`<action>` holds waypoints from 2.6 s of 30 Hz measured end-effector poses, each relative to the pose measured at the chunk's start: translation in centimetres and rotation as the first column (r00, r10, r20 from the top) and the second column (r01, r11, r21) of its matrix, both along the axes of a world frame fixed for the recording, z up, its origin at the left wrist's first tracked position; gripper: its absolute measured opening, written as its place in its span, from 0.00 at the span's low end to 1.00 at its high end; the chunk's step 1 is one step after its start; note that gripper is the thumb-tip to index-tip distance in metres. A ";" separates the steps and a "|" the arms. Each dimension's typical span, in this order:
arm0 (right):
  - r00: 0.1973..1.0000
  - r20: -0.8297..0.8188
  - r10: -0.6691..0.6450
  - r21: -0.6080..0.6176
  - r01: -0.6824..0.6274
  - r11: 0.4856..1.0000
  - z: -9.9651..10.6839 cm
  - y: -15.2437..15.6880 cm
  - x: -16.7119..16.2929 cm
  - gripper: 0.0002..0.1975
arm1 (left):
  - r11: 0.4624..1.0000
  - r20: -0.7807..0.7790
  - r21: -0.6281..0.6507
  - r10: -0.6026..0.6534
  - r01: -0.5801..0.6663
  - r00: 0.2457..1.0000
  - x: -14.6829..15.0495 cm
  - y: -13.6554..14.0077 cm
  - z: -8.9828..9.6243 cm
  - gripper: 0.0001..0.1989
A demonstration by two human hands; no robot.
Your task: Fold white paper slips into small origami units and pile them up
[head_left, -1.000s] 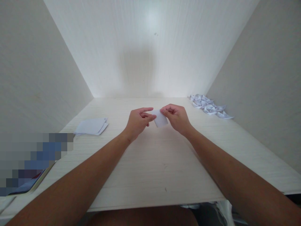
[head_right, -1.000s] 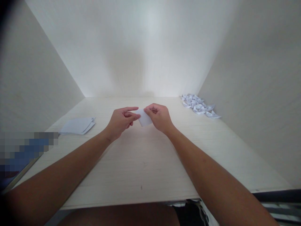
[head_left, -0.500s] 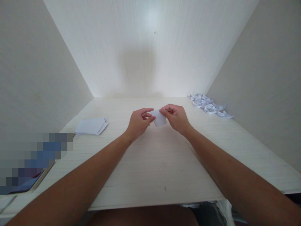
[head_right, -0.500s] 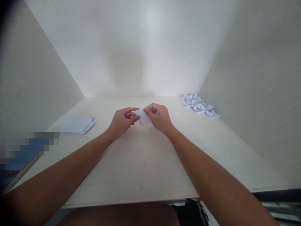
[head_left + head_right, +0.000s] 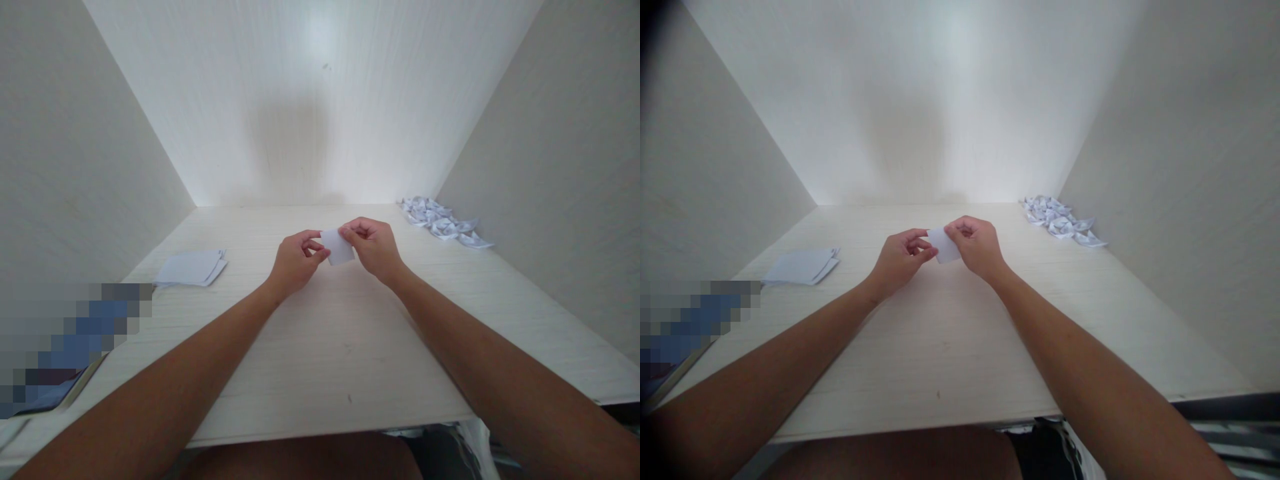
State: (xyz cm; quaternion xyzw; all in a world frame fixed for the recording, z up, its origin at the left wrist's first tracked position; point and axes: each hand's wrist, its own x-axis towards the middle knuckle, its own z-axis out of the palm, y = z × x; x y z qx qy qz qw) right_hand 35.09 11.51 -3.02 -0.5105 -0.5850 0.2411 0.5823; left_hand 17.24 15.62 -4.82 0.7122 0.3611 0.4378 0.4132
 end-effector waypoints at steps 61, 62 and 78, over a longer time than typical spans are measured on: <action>0.953 -0.302 -0.040 -0.161 -0.010 0.987 0.2 0.3 0.4 0.13 | 0.975 -0.029 -0.184 -0.131 0.123 0.991 0.3 -1.1 0.1 0.12; 0.954 -0.299 -0.030 -0.163 -0.020 0.986 0.2 0.2 0.3 0.13 | 0.977 -0.035 -0.179 -0.124 0.116 0.992 0.3 -1.1 0.1 0.12; 0.982 0.094 -0.162 -0.343 0.185 0.921 -1.1 0.8 1.4 0.08 | 0.948 -0.574 0.294 0.073 0.122 0.816 -0.4 -0.6 -0.6 0.26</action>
